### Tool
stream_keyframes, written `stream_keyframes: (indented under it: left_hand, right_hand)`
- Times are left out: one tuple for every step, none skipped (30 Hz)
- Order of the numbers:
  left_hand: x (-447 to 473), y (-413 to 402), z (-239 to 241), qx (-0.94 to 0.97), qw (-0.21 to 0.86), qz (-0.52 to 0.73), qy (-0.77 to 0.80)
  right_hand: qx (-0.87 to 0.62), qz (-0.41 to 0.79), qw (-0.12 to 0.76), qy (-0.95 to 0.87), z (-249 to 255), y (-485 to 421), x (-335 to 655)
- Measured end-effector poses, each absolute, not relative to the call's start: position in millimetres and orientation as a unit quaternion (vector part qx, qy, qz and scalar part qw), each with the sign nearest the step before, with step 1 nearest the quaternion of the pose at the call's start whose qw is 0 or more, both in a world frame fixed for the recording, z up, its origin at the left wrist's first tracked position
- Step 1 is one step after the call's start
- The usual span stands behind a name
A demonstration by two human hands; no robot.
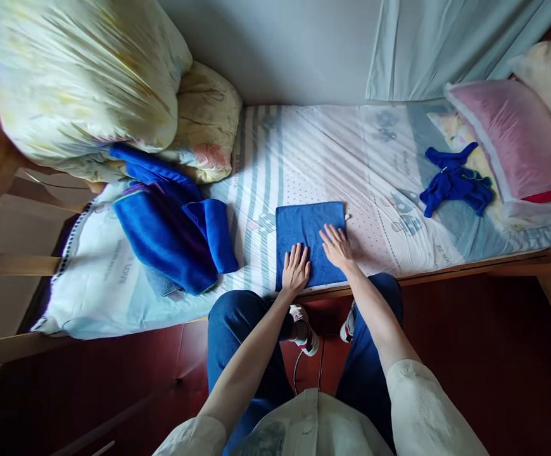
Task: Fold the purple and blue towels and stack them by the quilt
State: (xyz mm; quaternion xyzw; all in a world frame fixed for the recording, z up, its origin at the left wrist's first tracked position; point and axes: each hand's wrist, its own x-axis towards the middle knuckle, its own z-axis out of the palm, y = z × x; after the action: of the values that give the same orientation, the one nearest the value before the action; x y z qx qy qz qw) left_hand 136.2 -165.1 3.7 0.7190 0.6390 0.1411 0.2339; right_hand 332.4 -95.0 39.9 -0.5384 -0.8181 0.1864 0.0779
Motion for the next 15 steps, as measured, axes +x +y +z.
stream_keyframes:
  left_hand:
    - [132.9, -172.8, 4.8, 0.722, 0.237, 0.137, 0.635]
    - [128.8, -180.3, 5.7, 0.719, 0.238, 0.133, 0.639]
    - [124.1, -187.9, 6.6, 0.710, 0.236, 0.131, 0.651]
    - [119.2, -195.4, 7.4, 0.695, 0.233, 0.131, 0.668]
    - [114.3, -202.8, 8.2, 0.677, 0.229, 0.131, 0.687]
    - [109.6, -210.0, 9.1, 0.658, 0.223, 0.130, 0.708]
    - [105.1, -216.7, 10.1, 0.639, 0.218, 0.130, 0.726]
    - [101.0, -222.8, 11.3, 0.623, 0.215, 0.127, 0.741]
    - [97.1, -228.1, 12.8, 0.611, 0.215, 0.124, 0.752]
    - [93.5, -232.4, 14.8, 0.601, 0.219, 0.121, 0.759]
    - [90.1, -235.7, 17.0, 0.594, 0.227, 0.119, 0.763]
    - [86.7, -238.0, 19.6, 0.586, 0.239, 0.119, 0.765]
    - [83.3, -239.5, 22.4, 0.577, 0.256, 0.123, 0.766]
    - [79.8, -240.1, 25.3, 0.567, 0.276, 0.129, 0.765]
    - [76.4, -240.2, 28.0, 0.557, 0.295, 0.138, 0.764]
  right_hand:
    - [-0.517, 0.193, 0.067, -0.831, 41.0, -109.3, 331.7]
    - [-0.501, 0.202, 0.053, -0.840, 40.9, -124.2, 332.0]
    - [-0.500, 0.207, 0.038, -0.840, 39.9, -139.0, 333.7]
    - [-0.517, 0.207, 0.026, -0.830, 38.4, -152.9, 336.7]
    - [-0.545, 0.203, 0.017, -0.814, 36.8, -165.4, 340.9]
    - [-0.577, 0.197, 0.011, -0.792, 35.6, -176.1, 346.1]
    - [-0.607, 0.193, 0.006, -0.771, 35.2, -184.9, 351.7]
    - [-0.632, 0.191, 0.000, -0.751, 35.6, -191.9, 357.5]
    - [-0.653, 0.190, -0.004, -0.733, 37.1, -197.4, 362.9]
    - [-0.670, 0.190, -0.007, -0.718, 39.5, -201.9, 367.6]
    - [-0.683, 0.191, -0.007, -0.705, 42.5, -205.7, 371.6]
    - [-0.695, 0.195, -0.003, -0.693, 45.7, -209.2, 374.6]
    - [-0.705, 0.200, 0.004, -0.680, 48.9, -212.7, 376.8]
    - [-0.716, 0.208, 0.015, -0.666, 51.7, -216.1, 378.3]
    - [-0.728, 0.222, 0.029, -0.648, 53.8, -219.5, 379.3]
